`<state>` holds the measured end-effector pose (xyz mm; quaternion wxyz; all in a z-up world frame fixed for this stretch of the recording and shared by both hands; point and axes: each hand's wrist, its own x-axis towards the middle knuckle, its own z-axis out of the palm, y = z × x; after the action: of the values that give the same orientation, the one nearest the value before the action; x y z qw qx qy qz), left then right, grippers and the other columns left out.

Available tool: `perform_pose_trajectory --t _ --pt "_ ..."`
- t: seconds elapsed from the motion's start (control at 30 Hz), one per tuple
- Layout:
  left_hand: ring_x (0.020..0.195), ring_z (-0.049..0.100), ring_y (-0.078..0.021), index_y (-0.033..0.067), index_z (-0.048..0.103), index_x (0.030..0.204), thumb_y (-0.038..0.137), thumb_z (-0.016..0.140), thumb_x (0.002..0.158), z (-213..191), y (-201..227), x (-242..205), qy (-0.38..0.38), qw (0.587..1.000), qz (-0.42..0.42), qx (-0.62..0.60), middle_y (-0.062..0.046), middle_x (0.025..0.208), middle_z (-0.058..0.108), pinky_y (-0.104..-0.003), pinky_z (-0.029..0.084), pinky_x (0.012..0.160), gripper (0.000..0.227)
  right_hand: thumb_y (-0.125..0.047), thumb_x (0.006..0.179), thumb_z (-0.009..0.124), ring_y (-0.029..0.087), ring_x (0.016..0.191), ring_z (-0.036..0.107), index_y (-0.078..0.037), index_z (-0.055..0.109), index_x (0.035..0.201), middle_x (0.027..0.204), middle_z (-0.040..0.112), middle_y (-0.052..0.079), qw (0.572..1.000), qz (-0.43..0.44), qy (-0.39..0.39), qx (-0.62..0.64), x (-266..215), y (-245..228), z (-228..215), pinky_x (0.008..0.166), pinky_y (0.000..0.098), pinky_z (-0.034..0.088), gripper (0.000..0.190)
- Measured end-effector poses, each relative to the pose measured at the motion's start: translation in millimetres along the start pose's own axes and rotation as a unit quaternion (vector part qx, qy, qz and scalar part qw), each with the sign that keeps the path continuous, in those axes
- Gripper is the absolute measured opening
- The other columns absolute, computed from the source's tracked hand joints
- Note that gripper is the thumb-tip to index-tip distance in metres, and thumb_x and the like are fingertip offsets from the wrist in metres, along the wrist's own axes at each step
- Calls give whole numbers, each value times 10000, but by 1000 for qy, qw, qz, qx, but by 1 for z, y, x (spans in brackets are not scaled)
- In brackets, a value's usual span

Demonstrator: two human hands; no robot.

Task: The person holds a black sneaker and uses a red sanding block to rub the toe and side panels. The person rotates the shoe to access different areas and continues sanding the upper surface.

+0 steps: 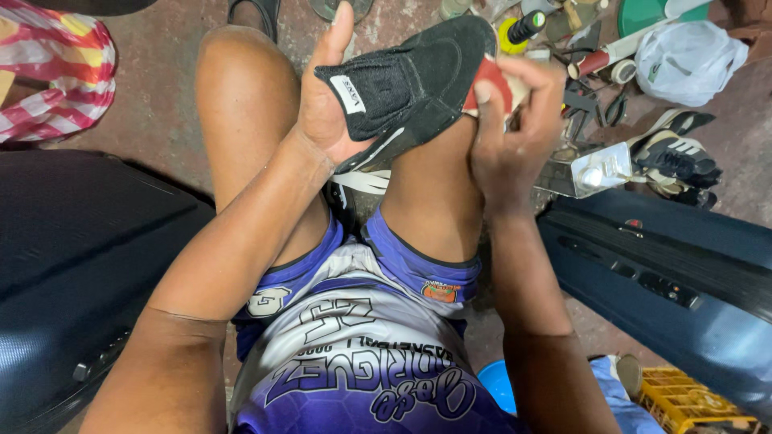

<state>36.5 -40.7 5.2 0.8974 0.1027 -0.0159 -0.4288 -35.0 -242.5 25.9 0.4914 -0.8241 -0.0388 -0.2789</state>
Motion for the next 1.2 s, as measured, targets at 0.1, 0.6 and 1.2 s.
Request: perform_pose_trajectory --t 0.1,0.6,1.2 --pt "1256 653 -288 -120 571 1430 669 480 971 -4 -3 0 8 1000 -17 -11 -234 1370 646 -375 474 1187 917 -72 1147 662 155 1107 594 -17 545 1279 1185 562 90 999 10 28 39 23 -6 -2 1039 261 477 185" --pt "1331 619 -307 -126 539 1461 625 454 1027 -17 -11 -4 5 1000 -4 27 -232 1447 624 -391 441 1207 871 -142 1167 603 96 951 565 -6 532 1240 1069 583 56 985 52 32 159 34 10 3 898 246 472 170" --pt "1142 690 -266 -101 602 1375 489 588 1035 -28 -10 -33 72 989 -34 122 -207 1279 687 -386 540 1059 681 -202 1168 644 83 664 516 -17 499 1296 895 617 62 938 198 28 283 -42 -7 -36 615 201 401 268"
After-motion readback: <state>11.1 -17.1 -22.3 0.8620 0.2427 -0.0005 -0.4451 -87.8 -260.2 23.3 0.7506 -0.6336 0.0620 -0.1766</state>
